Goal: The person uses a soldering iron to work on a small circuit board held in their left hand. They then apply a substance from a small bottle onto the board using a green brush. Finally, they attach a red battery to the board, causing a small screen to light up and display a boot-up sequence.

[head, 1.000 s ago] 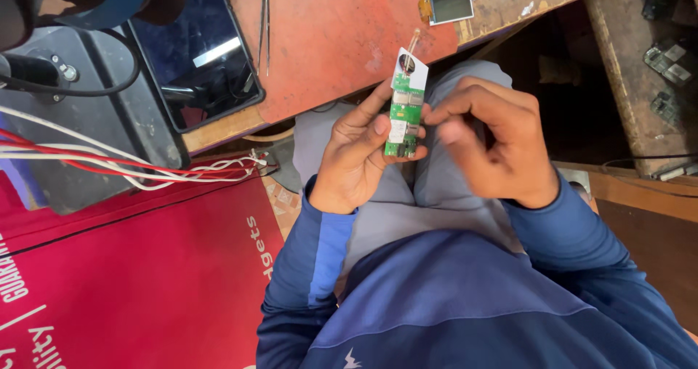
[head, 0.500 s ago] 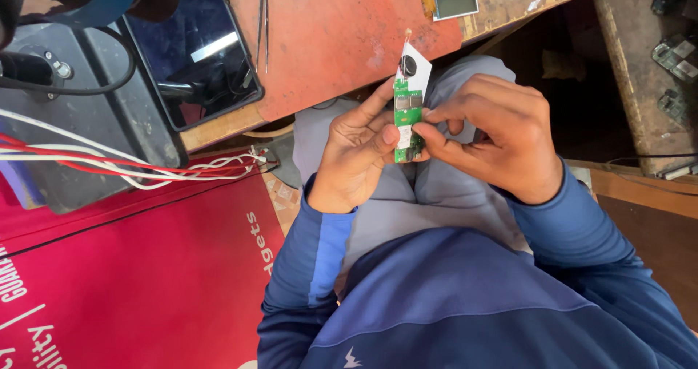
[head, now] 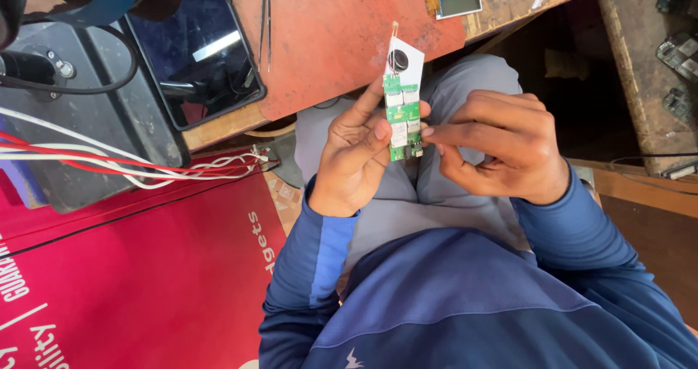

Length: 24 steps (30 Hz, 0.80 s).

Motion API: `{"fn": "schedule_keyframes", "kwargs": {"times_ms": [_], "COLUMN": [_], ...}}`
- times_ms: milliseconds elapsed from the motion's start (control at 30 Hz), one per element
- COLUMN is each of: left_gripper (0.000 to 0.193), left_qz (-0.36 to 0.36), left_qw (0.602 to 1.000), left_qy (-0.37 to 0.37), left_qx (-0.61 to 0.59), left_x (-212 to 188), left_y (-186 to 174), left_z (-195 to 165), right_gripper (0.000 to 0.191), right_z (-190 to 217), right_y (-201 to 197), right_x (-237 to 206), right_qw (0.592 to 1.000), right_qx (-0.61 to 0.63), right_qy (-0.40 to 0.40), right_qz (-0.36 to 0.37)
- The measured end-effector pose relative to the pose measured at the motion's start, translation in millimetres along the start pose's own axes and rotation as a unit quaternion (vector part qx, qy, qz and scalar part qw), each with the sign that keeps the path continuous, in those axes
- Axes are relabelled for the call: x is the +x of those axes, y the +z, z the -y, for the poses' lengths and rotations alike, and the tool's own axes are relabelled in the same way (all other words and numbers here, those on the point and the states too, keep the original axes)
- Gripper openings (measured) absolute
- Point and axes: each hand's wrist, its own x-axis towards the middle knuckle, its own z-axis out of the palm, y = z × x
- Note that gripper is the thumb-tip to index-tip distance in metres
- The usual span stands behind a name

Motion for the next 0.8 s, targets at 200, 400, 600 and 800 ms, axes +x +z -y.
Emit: {"fn": "schedule_keyframes", "kwargs": {"times_ms": [200,400,600,800], "left_gripper": [0.065,0.066,0.064,0.061], "left_qz": [-0.01,0.0,0.016,0.006], "left_qw": [1.0,1.0,0.999,0.998], "left_qy": [0.01,-0.013,-0.043,-0.059], "left_qx": [-0.009,-0.006,-0.008,-0.011], "left_x": [1.4,0.9,1.1,0.0], "left_y": [-2.9,-0.3,4.4,8.4], "left_z": [0.4,-2.4,-0.8,3.1], "right_gripper": [0.016,0.011,0.017,0.012], "right_z": [-4.3,-3.8,7.4,-1.8], "right_y": [-1.5,-17.2,-2.0,23.5], "right_x": [-19.3,-20.7,-13.6,-6.9], "right_qw": [0.993,0.894,0.91,0.908], "right_qx": [0.031,0.317,0.29,0.309], "right_qy": [0.114,0.315,0.264,0.237], "right_qz": [-0.029,-0.022,-0.134,-0.156]}}
